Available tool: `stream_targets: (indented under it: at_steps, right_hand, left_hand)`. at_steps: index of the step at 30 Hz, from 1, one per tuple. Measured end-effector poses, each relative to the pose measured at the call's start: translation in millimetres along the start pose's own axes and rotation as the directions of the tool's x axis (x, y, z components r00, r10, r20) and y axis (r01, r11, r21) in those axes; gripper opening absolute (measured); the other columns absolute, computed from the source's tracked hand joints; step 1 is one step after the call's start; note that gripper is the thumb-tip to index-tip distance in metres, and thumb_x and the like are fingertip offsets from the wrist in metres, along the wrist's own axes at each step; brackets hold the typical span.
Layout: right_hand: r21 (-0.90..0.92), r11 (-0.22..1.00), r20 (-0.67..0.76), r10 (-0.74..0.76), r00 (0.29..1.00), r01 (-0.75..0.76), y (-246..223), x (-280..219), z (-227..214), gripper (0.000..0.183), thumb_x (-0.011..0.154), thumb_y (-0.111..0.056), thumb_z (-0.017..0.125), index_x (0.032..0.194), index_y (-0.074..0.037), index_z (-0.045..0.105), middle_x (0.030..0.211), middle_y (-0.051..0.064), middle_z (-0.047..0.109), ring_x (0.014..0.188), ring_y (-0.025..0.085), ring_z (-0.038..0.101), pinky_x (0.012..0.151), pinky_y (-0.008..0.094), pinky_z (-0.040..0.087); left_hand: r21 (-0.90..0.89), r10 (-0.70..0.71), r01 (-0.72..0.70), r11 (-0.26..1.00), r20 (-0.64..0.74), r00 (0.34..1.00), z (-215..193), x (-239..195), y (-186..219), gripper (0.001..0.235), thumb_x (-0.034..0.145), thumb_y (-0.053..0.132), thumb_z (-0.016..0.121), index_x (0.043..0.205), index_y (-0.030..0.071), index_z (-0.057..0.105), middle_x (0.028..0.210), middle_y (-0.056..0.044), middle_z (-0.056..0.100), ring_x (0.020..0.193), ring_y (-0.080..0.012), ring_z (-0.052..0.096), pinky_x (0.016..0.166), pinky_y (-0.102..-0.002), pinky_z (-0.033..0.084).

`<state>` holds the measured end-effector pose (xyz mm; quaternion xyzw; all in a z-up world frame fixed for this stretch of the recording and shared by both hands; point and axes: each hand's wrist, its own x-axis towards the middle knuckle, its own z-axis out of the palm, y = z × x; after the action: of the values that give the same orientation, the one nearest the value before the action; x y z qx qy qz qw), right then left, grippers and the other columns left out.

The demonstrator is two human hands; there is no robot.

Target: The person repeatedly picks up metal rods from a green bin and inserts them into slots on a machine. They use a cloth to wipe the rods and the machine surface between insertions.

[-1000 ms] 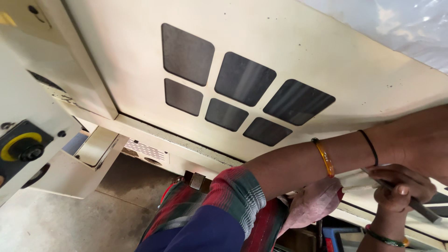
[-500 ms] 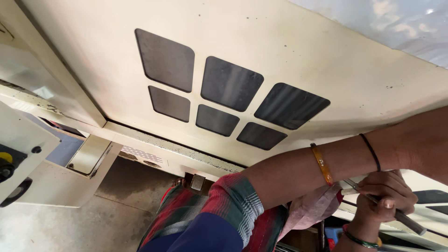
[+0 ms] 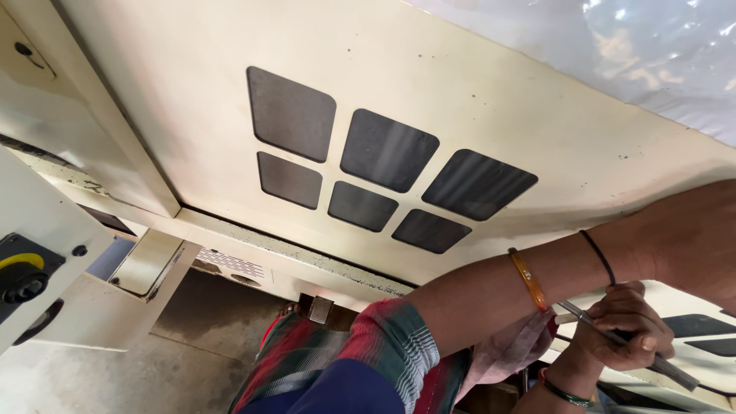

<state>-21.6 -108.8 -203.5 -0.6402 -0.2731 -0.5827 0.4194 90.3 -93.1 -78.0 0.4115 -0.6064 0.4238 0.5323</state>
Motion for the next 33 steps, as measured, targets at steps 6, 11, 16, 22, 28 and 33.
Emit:
stream_targets:
  at_steps: [6, 11, 16, 22, 28, 33]
  right_hand:
    - [0.004, 1.0, -0.027, -0.01, 1.0, 0.01, 1.1, -2.7, 0.4, 0.06, 0.11, -0.035, 0.036, 0.059, -0.004, 0.041, 0.051, 0.012, 0.044, 0.045, 0.024, 0.044, 0.068, 0.037, 0.046]
    - [0.038, 0.999, 0.008, 0.024, 1.0, -0.024, -3.8, -0.1, 0.0, 0.062, 0.11, -0.036, 0.037, 0.057, -0.005, 0.042, 0.05, 0.012, 0.043, 0.047, 0.025, 0.043, 0.069, 0.037, 0.043]
    - [0.038, 0.999, -0.003, 0.03, 1.0, -0.03, -5.1, 1.8, 1.7, 0.061, 0.109, -0.036, 0.037, 0.057, -0.005, 0.041, 0.053, 0.012, 0.042, 0.046, 0.024, 0.043, 0.068, 0.036, 0.043]
    - [0.076, 0.993, -0.005, 0.094, 0.996, -0.093, -9.0, 0.4, 0.9, 0.059, 0.109, -0.035, 0.04, 0.059, -0.004, 0.042, 0.05, 0.012, 0.043, 0.048, 0.023, 0.044, 0.071, 0.036, 0.043]
    - [0.081, 0.993, -0.006, 0.091, 0.996, -0.09, -10.8, 3.1, 3.1, 0.059, 0.106, -0.035, 0.04, 0.057, -0.004, 0.042, 0.048, 0.012, 0.043, 0.048, 0.023, 0.043, 0.071, 0.035, 0.042]
    - [0.024, 0.997, -0.017, 0.073, 0.997, -0.073, -9.2, 3.5, 2.8, 0.057, 0.105, -0.033, 0.039, 0.056, -0.004, 0.042, 0.048, 0.012, 0.044, 0.047, 0.022, 0.043, 0.07, 0.036, 0.043]
  left_hand:
    - [-0.007, 0.004, -0.004, 1.0, -0.016, 1.0, -5.2, 7.1, 4.2, 0.033, 0.066, 0.046, 0.072, 0.062, 0.017, 0.055, 0.064, -0.005, 0.054, 0.068, -0.0298, 0.052, 0.068, -0.043, 0.046]
    - [-0.024, 0.062, -0.063, 0.998, -0.034, 0.997, -14.6, 18.0, 10.8, 0.031, 0.07, 0.041, 0.07, 0.062, 0.018, 0.052, 0.064, -0.005, 0.051, 0.068, -0.0299, 0.05, 0.07, -0.045, 0.044]
    - [-0.057, 0.116, -0.12, 0.991, -0.063, 0.991, -28.9, 26.0, 17.9, 0.028, 0.073, 0.033, 0.07, 0.063, 0.018, 0.049, 0.064, -0.005, 0.046, 0.066, -0.0291, 0.048, 0.072, -0.046, 0.042]
    - [-0.075, 0.13, -0.135, 0.988, -0.068, 0.989, -41.3, 33.5, 26.1, 0.027, 0.074, 0.03, 0.072, 0.063, 0.018, 0.05, 0.066, -0.004, 0.047, 0.066, -0.0283, 0.048, 0.071, -0.045, 0.042]
    - [-0.129, 0.126, -0.141, 0.982, -0.121, 0.985, -53.5, 39.7, 36.3, 0.024, 0.078, 0.024, 0.068, 0.065, 0.02, 0.048, 0.068, 0.0, 0.047, 0.071, -0.0225, 0.05, 0.076, -0.041, 0.044]
    - [-0.158, 0.124, -0.136, 0.978, -0.084, 0.989, -59.9, 44.9, 40.2, 0.027, 0.08, 0.025, 0.07, 0.065, 0.019, 0.05, 0.068, 0.001, 0.048, 0.074, -0.0219, 0.05, 0.078, -0.04, 0.044]
